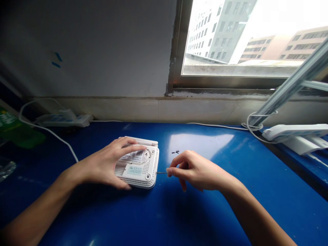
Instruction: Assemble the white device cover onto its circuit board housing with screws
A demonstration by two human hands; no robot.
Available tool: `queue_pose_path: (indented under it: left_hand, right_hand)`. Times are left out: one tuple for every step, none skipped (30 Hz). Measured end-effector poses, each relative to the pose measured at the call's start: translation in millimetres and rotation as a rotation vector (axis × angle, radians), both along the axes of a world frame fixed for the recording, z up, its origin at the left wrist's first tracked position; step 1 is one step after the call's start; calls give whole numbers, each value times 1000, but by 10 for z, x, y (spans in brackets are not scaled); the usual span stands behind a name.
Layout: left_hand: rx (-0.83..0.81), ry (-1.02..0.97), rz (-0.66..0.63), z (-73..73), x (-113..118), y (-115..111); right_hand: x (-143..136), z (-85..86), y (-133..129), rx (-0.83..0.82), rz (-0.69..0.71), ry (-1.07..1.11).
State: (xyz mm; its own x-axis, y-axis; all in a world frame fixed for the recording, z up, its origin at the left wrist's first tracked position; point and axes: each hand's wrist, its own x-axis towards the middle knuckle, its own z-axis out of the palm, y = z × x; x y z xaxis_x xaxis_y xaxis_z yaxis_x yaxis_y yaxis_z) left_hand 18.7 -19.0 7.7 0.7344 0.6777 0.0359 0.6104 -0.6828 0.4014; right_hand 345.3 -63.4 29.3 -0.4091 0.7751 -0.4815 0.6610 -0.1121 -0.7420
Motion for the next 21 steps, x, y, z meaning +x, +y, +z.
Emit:
queue_pose_path:
  left_hand:
    - [3,5,3,-4,6,-5]
    - [9,10,5,-7,15,-13]
    - [20,13,4,-10,30,-22]
    - [36,16,0,-13,48,-33]
    - [59,15,-3,-16,70,-44]
    - [82,9,-3,-21,93,-54]
    - [102,-1,4,-26,116,-61]
    - [116,-16,12,-32,136,-65]
    - [127,-34,23,-38,151,-65]
    - [137,-56,39,-43,161,-60]
    - [143,-79,58,-47,166,-51]
    - [148,-104,81,-49,167,-40]
    - [153,-130,107,-49,166,-28]
    - [155,-158,132,-45,163,-17]
    - [153,-186,152,-38,160,-9]
    - [147,-217,162,-29,159,-4]
    - [140,-251,165,-18,160,-1]
    - [135,-286,162,-6,163,-1]
    - [130,-320,156,6,169,-4]
    - [126,-349,148,16,175,-8]
    - [121,-370,140,23,183,-14]
  right_hand:
    - [-5,-6,0,6,4,2]
    - [-6,-18,4,13,5,3]
    - [-2,-35,10,23,1,4]
    - [6,-58,21,31,-4,5]
    - [18,-86,35,38,-3,8]
    - [34,-117,52,42,4,18]
    - [50,-149,72,44,14,35]
    - [65,-182,91,40,24,60]
    - [77,-212,110,32,24,86]
    - [85,-240,126,19,11,120]
    - [86,-263,138,6,-18,159]
    - [81,-282,146,-6,-57,199]
    - [69,-297,150,-14,-99,239]
    - [54,-309,151,-17,-138,283]
    - [36,-318,148,-15,-169,330]
    - [18,-325,144,-10,-190,381]
    - [1,-332,138,-2,-205,431]
    - [-15,-339,132,5,-217,483]
    - [-30,-347,125,8,-228,529]
    - [-46,-357,118,6,-241,566]
    - [-64,-368,110,0,-258,592]
